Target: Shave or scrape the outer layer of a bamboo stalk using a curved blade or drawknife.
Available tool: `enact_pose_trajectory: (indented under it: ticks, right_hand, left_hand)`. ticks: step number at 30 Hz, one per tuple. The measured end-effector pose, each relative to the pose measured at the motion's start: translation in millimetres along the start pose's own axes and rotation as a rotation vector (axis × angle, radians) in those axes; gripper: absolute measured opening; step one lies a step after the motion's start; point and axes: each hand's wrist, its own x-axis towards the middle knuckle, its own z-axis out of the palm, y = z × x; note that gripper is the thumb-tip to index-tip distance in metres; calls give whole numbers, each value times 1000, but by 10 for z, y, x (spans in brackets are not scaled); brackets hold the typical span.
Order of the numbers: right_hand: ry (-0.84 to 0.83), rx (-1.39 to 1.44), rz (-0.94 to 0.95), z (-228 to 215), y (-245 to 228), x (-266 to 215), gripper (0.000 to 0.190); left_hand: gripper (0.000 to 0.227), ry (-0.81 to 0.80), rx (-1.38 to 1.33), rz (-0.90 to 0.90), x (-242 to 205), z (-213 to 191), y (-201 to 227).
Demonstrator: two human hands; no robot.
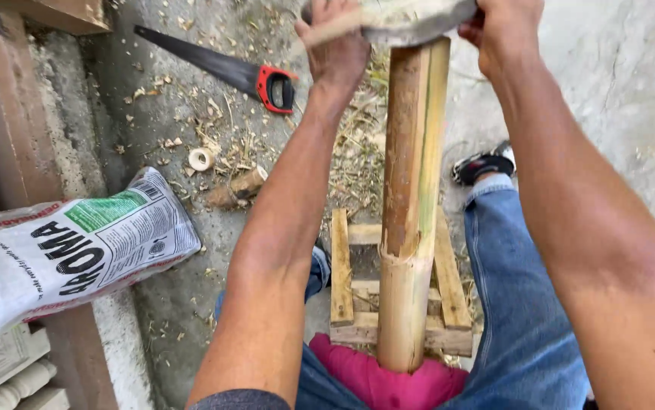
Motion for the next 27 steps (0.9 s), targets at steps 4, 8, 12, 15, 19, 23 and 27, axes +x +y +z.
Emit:
enact_pose_trajectory:
  ticks: [4,8,12,15,19,23,27]
  right_hand:
    - [-26,-20,-12,8,-189,-462,17]
    - [51,-115,98,-303,140,-1701,22]
    - [147,-170,195,-585,423,-3104,29]
    - [128,-5,177,-791,819,-3597,22]
    - [123,120,141,-743,802,-3395,20]
    - [119,-10,102,-486,454,-2773,20]
    - [156,-68,160,-273,179,-2300,18]
  left_hand:
    - [11,-9,-17,-44,-239,-415,197]
    - [12,44,-126,92,-1294,-922,371]
    - [12,-143,-219,85,-2305,-1444,583]
    - [18,-121,-264,97,-2589,-1674,675]
    - [17,-130,-201,136,-2427,-1555,603]
    - [22,-75,-174,143,-1952,-1209,450]
    - [26,29,-141,201,-1443,-1009,340]
